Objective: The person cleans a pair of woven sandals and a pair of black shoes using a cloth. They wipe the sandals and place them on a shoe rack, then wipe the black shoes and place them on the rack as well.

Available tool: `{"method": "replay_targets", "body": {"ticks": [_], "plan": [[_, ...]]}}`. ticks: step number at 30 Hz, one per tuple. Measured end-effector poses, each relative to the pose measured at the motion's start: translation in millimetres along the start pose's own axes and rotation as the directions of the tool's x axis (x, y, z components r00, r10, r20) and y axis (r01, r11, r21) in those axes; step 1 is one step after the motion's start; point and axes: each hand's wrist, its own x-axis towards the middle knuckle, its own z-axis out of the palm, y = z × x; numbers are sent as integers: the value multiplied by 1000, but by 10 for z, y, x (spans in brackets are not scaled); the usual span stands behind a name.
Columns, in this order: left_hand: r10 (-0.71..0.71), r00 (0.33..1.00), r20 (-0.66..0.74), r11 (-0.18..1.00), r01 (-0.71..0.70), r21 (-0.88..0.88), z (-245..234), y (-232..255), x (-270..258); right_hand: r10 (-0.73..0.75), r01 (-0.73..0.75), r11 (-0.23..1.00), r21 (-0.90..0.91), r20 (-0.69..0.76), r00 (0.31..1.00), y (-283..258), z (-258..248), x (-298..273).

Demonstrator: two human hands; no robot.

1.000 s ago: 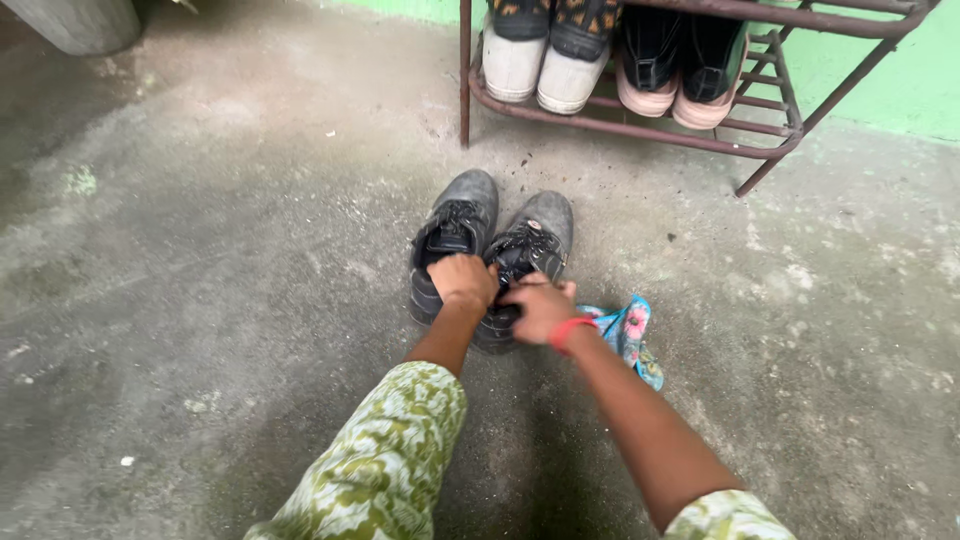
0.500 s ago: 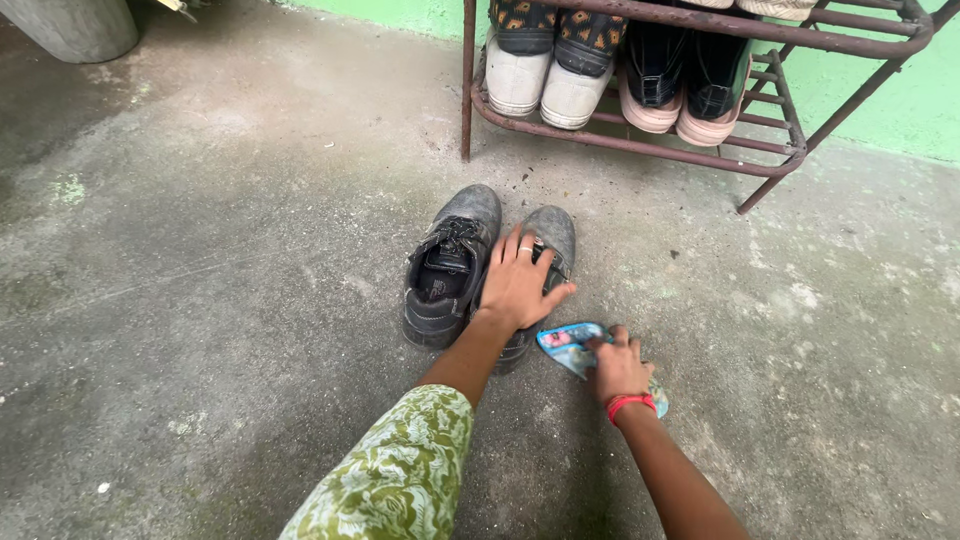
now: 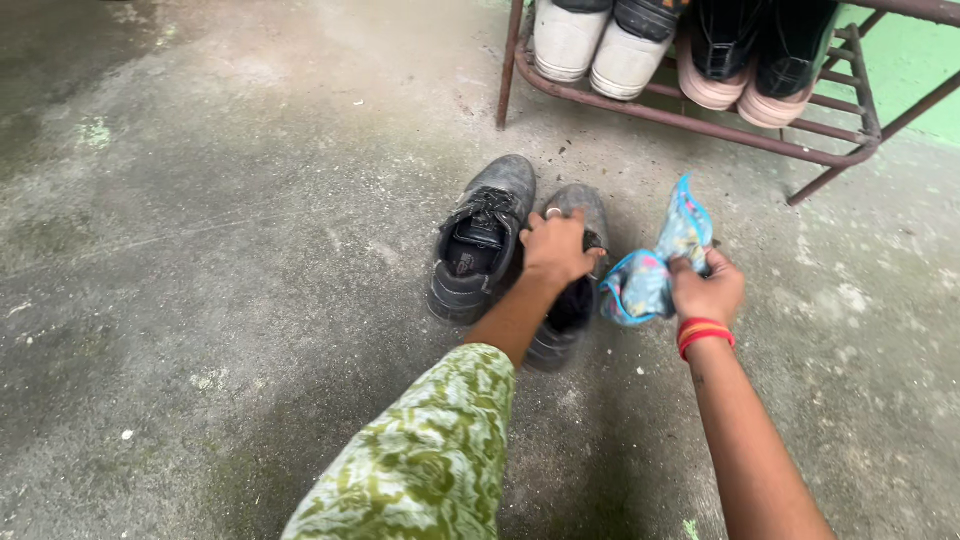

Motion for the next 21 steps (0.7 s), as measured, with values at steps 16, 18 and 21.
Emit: {"method": "replay_targets", "body": {"ticks": [16, 18, 21], "plan": [[221, 928, -299, 970, -179, 162, 811, -334, -11, -228, 246, 946, -212, 108, 968, -204, 957, -645], [198, 934, -297, 978, -166, 130, 816, -308, 19, -160, 178, 966, -187, 108, 981, -206, 919, -672], [135, 955, -264, 991, -124, 55, 805, -200, -76, -140, 149, 975, -166, 64, 988, -163, 799, -830]]}}
